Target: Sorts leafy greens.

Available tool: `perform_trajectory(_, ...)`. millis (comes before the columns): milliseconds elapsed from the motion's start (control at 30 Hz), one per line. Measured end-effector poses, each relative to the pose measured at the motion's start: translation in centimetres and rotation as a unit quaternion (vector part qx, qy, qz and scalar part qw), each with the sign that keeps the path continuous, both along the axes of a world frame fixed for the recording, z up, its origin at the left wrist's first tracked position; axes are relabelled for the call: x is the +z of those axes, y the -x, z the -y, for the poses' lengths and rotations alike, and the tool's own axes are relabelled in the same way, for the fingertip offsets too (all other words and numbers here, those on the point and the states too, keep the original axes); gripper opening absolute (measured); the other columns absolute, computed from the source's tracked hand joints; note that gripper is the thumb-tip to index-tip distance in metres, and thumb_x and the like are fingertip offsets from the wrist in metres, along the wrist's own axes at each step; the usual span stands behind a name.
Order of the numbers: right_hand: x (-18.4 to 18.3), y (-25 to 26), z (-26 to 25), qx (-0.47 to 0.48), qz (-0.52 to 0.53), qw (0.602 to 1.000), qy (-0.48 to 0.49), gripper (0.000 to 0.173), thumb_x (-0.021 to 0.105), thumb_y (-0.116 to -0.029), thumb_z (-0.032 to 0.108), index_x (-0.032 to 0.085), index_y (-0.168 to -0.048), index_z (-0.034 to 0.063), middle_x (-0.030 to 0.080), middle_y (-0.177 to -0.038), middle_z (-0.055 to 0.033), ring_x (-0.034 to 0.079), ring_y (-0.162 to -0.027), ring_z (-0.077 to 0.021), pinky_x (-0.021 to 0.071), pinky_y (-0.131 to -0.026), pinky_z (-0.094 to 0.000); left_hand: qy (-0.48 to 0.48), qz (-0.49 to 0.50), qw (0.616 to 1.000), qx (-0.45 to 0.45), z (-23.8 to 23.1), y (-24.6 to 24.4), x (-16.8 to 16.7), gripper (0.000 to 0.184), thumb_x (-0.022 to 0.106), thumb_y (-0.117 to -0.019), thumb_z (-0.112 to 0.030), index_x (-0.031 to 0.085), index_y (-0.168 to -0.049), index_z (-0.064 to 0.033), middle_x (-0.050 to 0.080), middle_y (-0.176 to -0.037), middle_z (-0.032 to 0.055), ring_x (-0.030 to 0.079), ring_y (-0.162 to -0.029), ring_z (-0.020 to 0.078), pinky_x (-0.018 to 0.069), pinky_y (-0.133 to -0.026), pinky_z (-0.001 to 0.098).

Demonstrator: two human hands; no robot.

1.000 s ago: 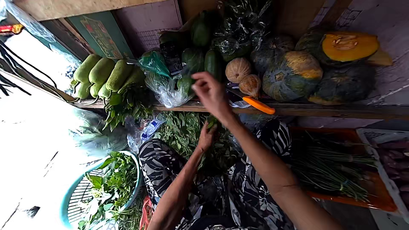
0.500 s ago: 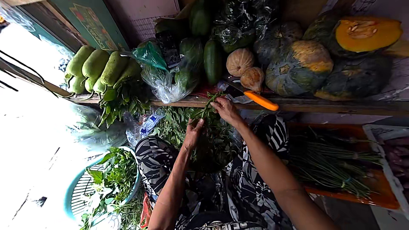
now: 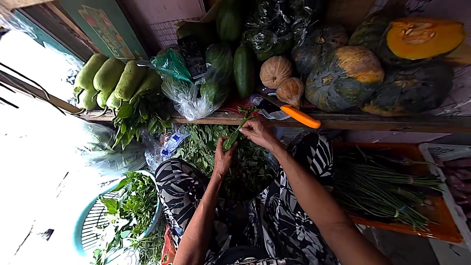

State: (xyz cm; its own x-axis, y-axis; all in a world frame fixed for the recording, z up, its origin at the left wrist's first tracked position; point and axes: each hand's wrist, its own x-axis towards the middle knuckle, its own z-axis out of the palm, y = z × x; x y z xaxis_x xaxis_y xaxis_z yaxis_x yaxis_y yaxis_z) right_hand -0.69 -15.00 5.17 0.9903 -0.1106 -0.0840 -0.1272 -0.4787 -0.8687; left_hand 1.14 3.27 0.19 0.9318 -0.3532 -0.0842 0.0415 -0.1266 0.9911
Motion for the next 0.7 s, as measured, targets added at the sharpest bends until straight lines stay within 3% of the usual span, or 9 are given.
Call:
perform_trajectory(67, -0.1, 0.5, -0.2, -0.005, 0.043, 0.994, 0.101, 0.024, 0.057, -0.1053, 0.018, 0.068, -0.104, -0.0037, 0.068, -0.093, -0.021, 0.067, -0.087, -0.0348, 0.0514, -0.08, -0.0536, -0.035, 0.032, 0.999, -0.01, -0.1, 0.0, -0.2, 0.027, 0.062, -0.0991, -0.008, 0.055, -0.123, 0.0024, 0.061, -0.083, 0.0039, 0.054, -0.058, 0.0049, 0.0499, -0.059, 0.0222)
perform_trajectory(133, 0.1, 1.0, -0.7, -0.035, 0.087, 0.971, 0.222, 0.02, 0.058, -0.103, 0.013, 0.07, -0.102, -0.0033, 0.07, -0.098, -0.0229, 0.07, -0.092, -0.041, 0.0532, -0.078, -0.0585, -0.058, 0.052, 0.997, -0.019, 0.1, -0.1, -0.1, 0.022, 0.061, -0.1006, -0.012, 0.057, -0.117, 0.0017, 0.06, -0.079, 0.0021, 0.052, -0.057, 0.004, 0.0474, -0.059, 0.0223)
perform_trajectory(200, 0.2, 1.5, -1.4, -0.06, 0.102, 0.956, 0.27, 0.019, 0.059, -0.1027, 0.01, 0.07, -0.107, -0.0042, 0.07, -0.106, -0.0244, 0.069, -0.096, -0.0434, 0.0541, -0.08, -0.0598, -0.078, 0.064, 0.995, -0.017, 0.4, -0.2, 0.3, 0.022, 0.062, -0.1014, -0.015, 0.058, -0.115, 0.0025, 0.059, -0.079, 0.0027, 0.051, -0.059, 0.005, 0.0471, -0.061, 0.0235)
perform_trajectory(300, 0.3, 1.5, -1.6, -0.093, 0.119, 0.945, 0.29, 0.022, 0.056, -0.1044, 0.009, 0.069, -0.114, -0.0063, 0.068, -0.111, -0.0263, 0.069, -0.098, -0.0454, 0.0549, -0.08, -0.0598, -0.117, 0.084, 0.989, -0.014, 1.2, -0.2, 1.7, 0.023, 0.062, -0.1021, -0.017, 0.057, -0.113, 0.0029, 0.06, -0.081, 0.0055, 0.055, -0.066, 0.0086, 0.0489, -0.068, 0.0281)
perform_trajectory(367, 0.4, 1.5, -1.7, -0.118, 0.13, 0.941, 0.291, 0.02, 0.055, -0.1043, 0.007, 0.068, -0.112, -0.0073, 0.068, -0.11, -0.0271, 0.07, -0.095, -0.0455, 0.0556, -0.077, -0.0591, -0.14, 0.095, 0.986, -0.01, 1.7, -0.1, 2.9, 0.024, 0.063, -0.1018, -0.016, 0.058, -0.114, 0.003, 0.063, -0.084, 0.0085, 0.059, -0.074, 0.0123, 0.05, -0.073, 0.0326)
perform_trajectory(467, 0.5, 1.6, -1.9, -0.158, 0.149, 0.932, 0.289, 0.017, 0.056, -0.1032, 0.005, 0.067, -0.108, -0.008, 0.067, -0.108, -0.0273, 0.07, -0.093, -0.0449, 0.0566, -0.075, -0.0572, -0.154, 0.113, 0.982, -0.013, 2.1, -0.1, 4.0, 0.022, 0.063, -0.1017, -0.016, 0.058, -0.112, 0.0021, 0.063, -0.085, 0.0093, 0.06, -0.076, 0.0143, 0.0499, -0.075, 0.0346)
perform_trajectory(600, 0.4, 1.4, -2.0, -0.182, 0.156, 0.927, 0.289, 0.015, 0.058, -0.1008, 0.001, 0.067, -0.11, -0.0064, 0.067, -0.11, -0.0272, 0.07, -0.09, -0.0455, 0.0561, -0.07, -0.0577, -0.194, 0.12, 0.973, -0.036, 2.1, -0.1, 5.3, 0.025, 0.062, -0.1026, -0.019, 0.059, -0.113, 0.0031, 0.065, -0.086, 0.0139, 0.064, -0.08, 0.0228, 0.0514, -0.079, 0.0433)
perform_trajectory(700, 0.0, 1.3, -1.7, -0.162, 0.185, 0.925, 0.291, 0.019, 0.058, -0.0987, -0.003, 0.07, -0.113, -0.004, 0.068, -0.109, -0.0262, 0.07, -0.089, -0.046, 0.0566, -0.07, -0.0585, -0.218, 0.111, 0.969, -0.045, 1.7, -0.2, 6.2, 0.027, 0.062, -0.1031, -0.021, 0.06, -0.117, 0.0023, 0.066, -0.089, 0.0144, 0.065, -0.083, 0.0236, 0.0517, -0.081, 0.0438)
